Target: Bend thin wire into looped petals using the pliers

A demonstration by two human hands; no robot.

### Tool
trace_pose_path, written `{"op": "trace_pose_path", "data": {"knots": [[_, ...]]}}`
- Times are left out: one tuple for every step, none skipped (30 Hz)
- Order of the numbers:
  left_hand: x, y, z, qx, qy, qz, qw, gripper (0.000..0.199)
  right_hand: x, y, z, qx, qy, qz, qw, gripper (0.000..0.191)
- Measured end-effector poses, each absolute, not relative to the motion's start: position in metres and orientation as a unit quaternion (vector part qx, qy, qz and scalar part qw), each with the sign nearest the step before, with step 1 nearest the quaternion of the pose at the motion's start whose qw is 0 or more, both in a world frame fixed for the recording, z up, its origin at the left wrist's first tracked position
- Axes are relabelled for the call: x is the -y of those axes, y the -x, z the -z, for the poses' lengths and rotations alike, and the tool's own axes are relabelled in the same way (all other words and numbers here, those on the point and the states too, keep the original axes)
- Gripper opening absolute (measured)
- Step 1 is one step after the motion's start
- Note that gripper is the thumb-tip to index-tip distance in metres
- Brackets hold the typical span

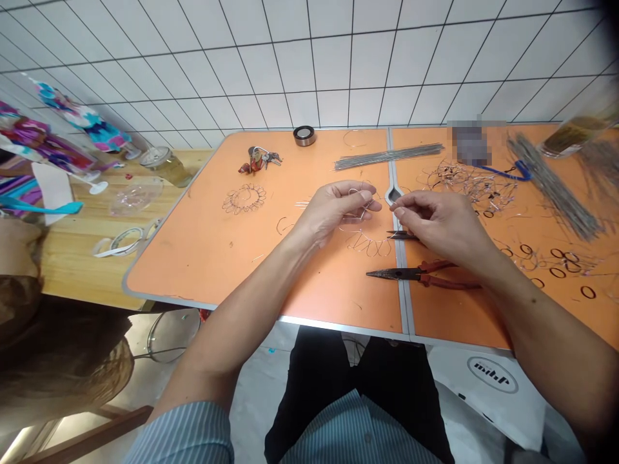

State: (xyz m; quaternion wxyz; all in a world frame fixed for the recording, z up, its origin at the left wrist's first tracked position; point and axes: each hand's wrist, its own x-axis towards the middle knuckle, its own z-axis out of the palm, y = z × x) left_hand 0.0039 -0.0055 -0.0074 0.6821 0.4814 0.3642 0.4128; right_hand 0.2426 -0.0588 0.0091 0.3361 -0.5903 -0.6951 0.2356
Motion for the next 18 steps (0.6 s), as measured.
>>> {"op": "trace_pose_path", "data": {"knots": [[0.0061, -0.0039, 0.0068, -0.363, -0.480, -0.412, 0.684, 0.036, 0.0590, -0.2424, -0.0094, 0.691, 0.591, -0.243, 0.338, 0.015], [0.0066, -0.0039, 0.0063, -0.361, -0.477, -0.413, 0.687, 0.034, 0.0590, -0.2422, -0.0100, 0.684, 0.591, -0.257, 0.342, 0.015], [0.0067, -0.0038, 0.0059, -0.360, -0.473, -0.414, 0.689, 0.033, 0.0589, -0.2422, -0.0109, 0.674, 0.589, -0.276, 0.350, 0.015], [0.0066, -0.0037, 0.0056, -0.360, -0.468, -0.418, 0.691, 0.032, 0.0585, -0.2423, -0.0120, 0.660, 0.586, -0.300, 0.362, 0.017], [0.0061, -0.0036, 0.0053, -0.358, -0.462, -0.422, 0.693, 0.031, 0.0579, -0.2426, -0.0131, 0.644, 0.581, -0.325, 0.377, 0.020], [0.0055, -0.0035, 0.0049, -0.357, -0.454, -0.428, 0.695, 0.030, 0.0570, -0.2431, -0.0142, 0.627, 0.576, -0.349, 0.392, 0.025], [0.0048, -0.0035, 0.0044, -0.357, -0.444, -0.435, 0.697, 0.029, 0.0561, -0.2438, -0.0152, 0.612, 0.571, -0.369, 0.404, 0.031], [0.0042, -0.0035, 0.0038, -0.359, -0.434, -0.443, 0.698, 0.027, 0.0552, -0.2446, -0.0160, 0.600, 0.567, -0.384, 0.413, 0.036], [0.0037, -0.0037, 0.0029, -0.361, -0.422, -0.451, 0.699, 0.025, 0.0545, -0.2452, -0.0167, 0.594, 0.565, -0.394, 0.416, 0.040], [0.0033, -0.0039, 0.0020, -0.365, -0.409, -0.458, 0.699, 0.022, 0.0541, -0.2457, -0.0172, 0.592, 0.563, -0.401, 0.414, 0.042], [0.0031, -0.0042, 0.0011, -0.370, -0.398, -0.466, 0.698, 0.021, 0.0540, -0.2459, -0.0177, 0.593, 0.562, -0.407, 0.409, 0.041], [0.0029, -0.0044, 0.0003, -0.373, -0.387, -0.474, 0.697, 0.019, 0.0543, -0.2459, -0.0182, 0.595, 0.560, -0.413, 0.402, 0.038], [0.0028, -0.0047, -0.0002, -0.375, -0.377, -0.480, 0.698, 0.018, 0.0547, -0.2456, -0.0186, 0.596, 0.560, -0.418, 0.396, 0.034], [0.0027, -0.0049, -0.0005, -0.373, -0.368, -0.485, 0.700, 0.016, 0.0553, -0.2452, -0.0188, 0.596, 0.560, -0.423, 0.390, 0.029], [0.0026, -0.0050, -0.0005, -0.370, -0.359, -0.489, 0.703, 0.015, 0.0558, -0.2447, -0.0189, 0.596, 0.562, -0.424, 0.386, 0.023], [0.0024, -0.0050, -0.0003, -0.366, -0.352, -0.492, 0.707, 0.014, 0.0561, -0.2444, -0.0188, 0.598, 0.565, -0.421, 0.382, 0.019], [0.0022, -0.0050, 0.0000, -0.362, -0.347, -0.495, 0.710, 0.013, 0.0562, -0.2441, -0.0184, 0.603, 0.567, -0.414, 0.378, 0.017], [0.0021, -0.0050, 0.0004, -0.359, -0.345, -0.497, 0.711, 0.012, 0.0560, -0.2440, -0.0178, 0.611, 0.569, -0.403, 0.375, 0.015]]}}
